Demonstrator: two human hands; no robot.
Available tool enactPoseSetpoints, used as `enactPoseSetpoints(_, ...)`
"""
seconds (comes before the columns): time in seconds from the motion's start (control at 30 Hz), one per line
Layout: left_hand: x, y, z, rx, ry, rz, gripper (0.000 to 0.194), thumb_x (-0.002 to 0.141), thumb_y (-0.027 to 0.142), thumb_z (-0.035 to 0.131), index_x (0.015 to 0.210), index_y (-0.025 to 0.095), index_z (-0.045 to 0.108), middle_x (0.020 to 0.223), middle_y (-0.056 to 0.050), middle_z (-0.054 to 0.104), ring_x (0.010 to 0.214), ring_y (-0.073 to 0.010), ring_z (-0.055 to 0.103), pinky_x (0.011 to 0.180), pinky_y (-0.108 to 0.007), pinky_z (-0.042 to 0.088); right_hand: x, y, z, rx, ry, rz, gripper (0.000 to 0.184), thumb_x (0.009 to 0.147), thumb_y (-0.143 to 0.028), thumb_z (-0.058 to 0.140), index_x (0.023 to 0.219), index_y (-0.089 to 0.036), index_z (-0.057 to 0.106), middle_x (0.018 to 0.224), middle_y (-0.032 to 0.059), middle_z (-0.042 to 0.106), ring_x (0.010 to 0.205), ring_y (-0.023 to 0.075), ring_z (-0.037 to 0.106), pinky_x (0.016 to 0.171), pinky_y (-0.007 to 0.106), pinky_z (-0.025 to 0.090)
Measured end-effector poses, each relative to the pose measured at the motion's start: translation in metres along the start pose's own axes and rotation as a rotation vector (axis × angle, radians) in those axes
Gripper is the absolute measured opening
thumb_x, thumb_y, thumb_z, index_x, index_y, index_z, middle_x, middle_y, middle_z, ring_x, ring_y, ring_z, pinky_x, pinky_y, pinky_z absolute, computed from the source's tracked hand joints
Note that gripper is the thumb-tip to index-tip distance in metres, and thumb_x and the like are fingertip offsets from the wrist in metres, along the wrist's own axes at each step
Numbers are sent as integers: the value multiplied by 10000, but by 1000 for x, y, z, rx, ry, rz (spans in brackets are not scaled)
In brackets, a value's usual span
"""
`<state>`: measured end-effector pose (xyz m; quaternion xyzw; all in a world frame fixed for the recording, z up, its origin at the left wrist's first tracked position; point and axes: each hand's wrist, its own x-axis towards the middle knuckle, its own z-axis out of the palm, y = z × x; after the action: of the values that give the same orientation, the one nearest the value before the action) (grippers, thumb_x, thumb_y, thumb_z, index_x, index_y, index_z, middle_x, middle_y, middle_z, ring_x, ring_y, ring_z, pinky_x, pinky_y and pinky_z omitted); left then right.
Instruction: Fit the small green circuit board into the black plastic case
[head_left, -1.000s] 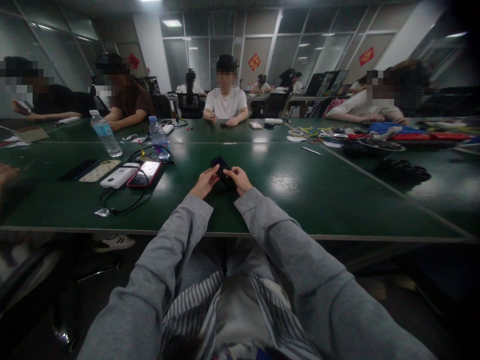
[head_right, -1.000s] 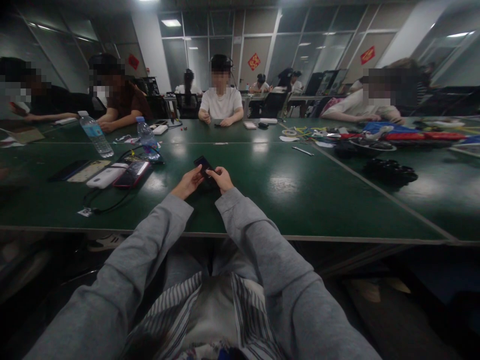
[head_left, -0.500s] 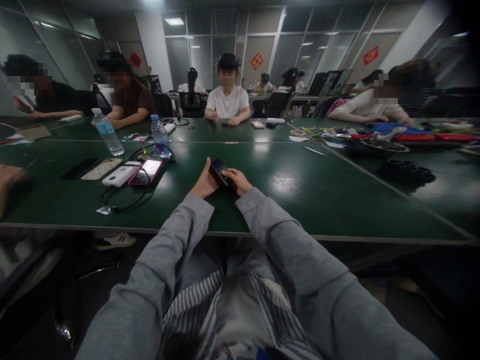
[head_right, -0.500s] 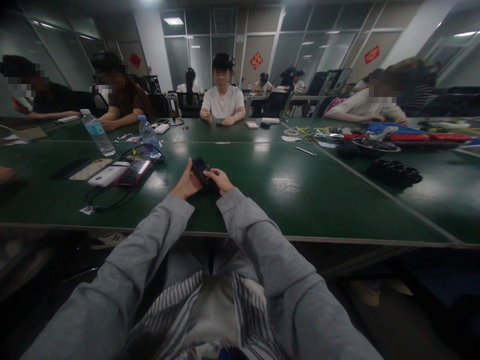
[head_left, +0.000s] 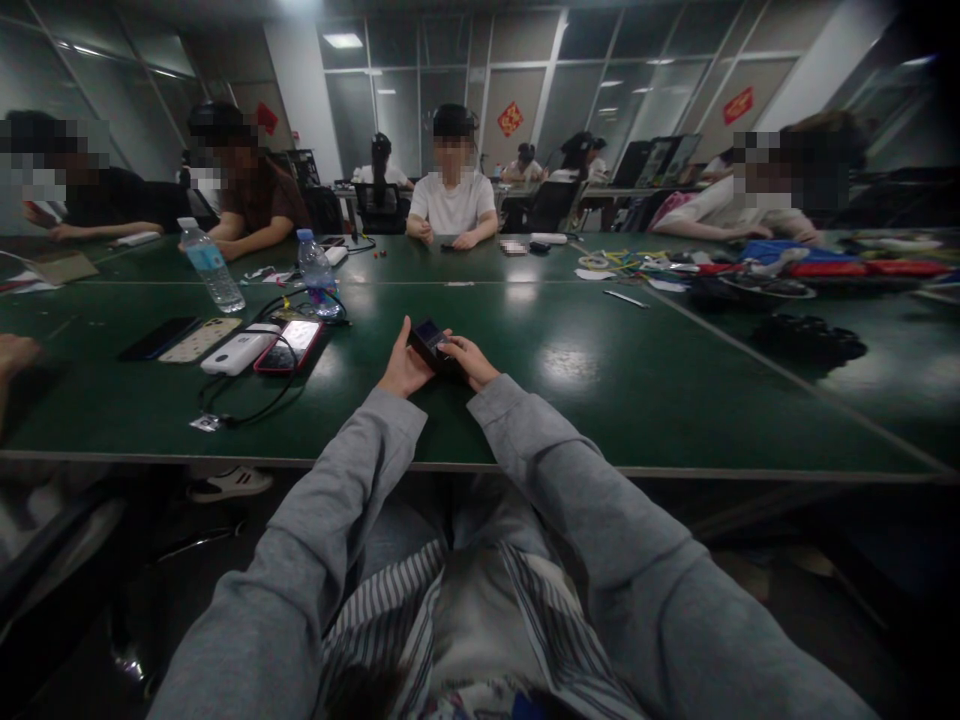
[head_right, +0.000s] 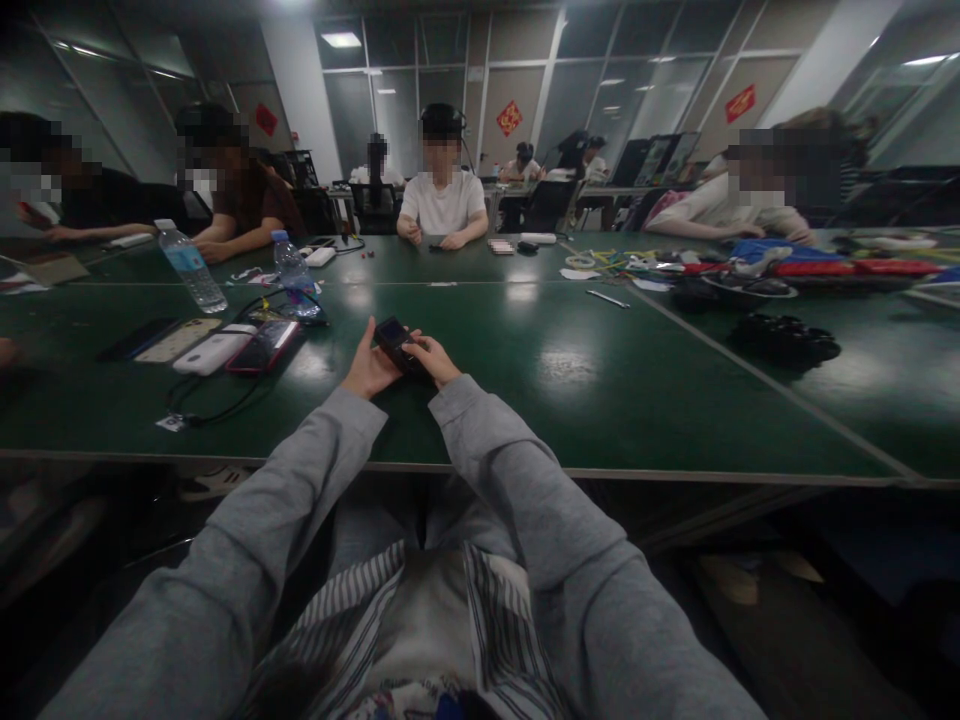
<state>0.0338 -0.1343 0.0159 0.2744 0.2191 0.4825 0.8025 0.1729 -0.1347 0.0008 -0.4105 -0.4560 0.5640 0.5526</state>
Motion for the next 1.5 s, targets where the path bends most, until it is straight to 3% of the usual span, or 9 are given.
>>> enactPoseSetpoints(0.47, 2, 1, -1, -2, 69, -20, 547, 863, 632, 510, 1018, 139, 693, 932, -132, 743, 958, -272, 697, 885, -421, 542, 4, 7, -3, -161, 45, -159, 362, 634, -404, 773, 903, -235, 598, 928, 20, 647, 956, 192, 599, 932, 367, 457)
enactPoseSetpoints(0.63, 3, 1, -2, 13, 128, -29, 543, 853, 635, 523, 1003, 138, 684, 874, -130, 736, 929, -282, 699, 878, -421, 541, 0, 11, -6, -423, 14, -348, 561, 587, -437, 834, 1044, -240, 576, 1064, 72, 630, 1067, 261, 563, 1014, 460, 410)
enactPoseSetpoints(0.77, 3, 2, -2, 7, 104, -19, 545, 864, 628, 506, 1032, 139, 677, 882, -129, 739, 926, -285, 698, 874, -429, 540, -4, 11, -6, -682, 30, -476, 552, 604, -367, 816, 1081, -228, 576, 1117, 112, 607, 1106, 324, 519, 1036, 528, 367)
enactPoseSetpoints(0.9, 5, 2, -5, -15, 89, -31, 526, 863, 633, 506, 966, 145, 673, 824, -113, 731, 908, -278, 698, 882, -428, 533, -7, 7, -3, -788, 30, -540, 531, 673, -369, 754, 1138, -206, 555, 1146, 139, 595, 1102, 335, 520, 1024, 520, 376)
enactPoseSetpoints(0.97, 6, 2, -6, -30, 94, -36, 526, 860, 646, 502, 935, 151, 666, 792, -102, 721, 885, -271, 699, 879, -428, 533, -8, 2, -5, -785, 106, -601, 534, 728, -405, 704, 1187, -202, 522, 1166, 137, 585, 1104, 316, 527, 1016, 496, 392)
enactPoseSetpoints(1.1, 5, 3, -7, -98, 85, -27, 540, 880, 646, 462, 958, 144, 647, 867, -114, 721, 899, -263, 695, 878, -436, 533, -3, -12, -20, -792, 463, -727, 544, 840, -454, 581, 1284, -172, 440, 1220, 142, 551, 1142, 284, 514, 1009, 468, 408)
enactPoseSetpoints(1.17, 5, 4, -7, -126, 74, -20, 538, 883, 638, 462, 976, 139, 639, 924, -127, 720, 924, -268, 691, 880, -440, 533, 2, -17, -34, -894, 566, -704, 546, 858, -416, 569, 1309, -142, 429, 1240, 162, 548, 1178, 294, 486, 1017, 478, 397)
enactPoseSetpoints(1.3, 6, 5, -8, -155, 77, -23, 538, 881, 630, 474, 1027, 138, 632, 979, -149, 713, 977, -284, 679, 903, -452, 525, 9, -15, -56, -1145, 602, -521, 549, 839, -314, 600, 1324, -100, 457, 1276, 183, 560, 1179, 309, 480, 1015, 480, 387)
enactPoseSetpoints(1.5, 8, 5, -11, -174, 92, -23, 552, 878, 629, 475, 1092, 139, 611, 1036, -164, 701, 1032, -302, 662, 929, -481, 511, 15, -3, -63, -1356, 584, -292, 552, 827, -332, 627, 1304, -86, 497, 1224, 191, 592, 1147, 329, 488, 951, 456, 397)
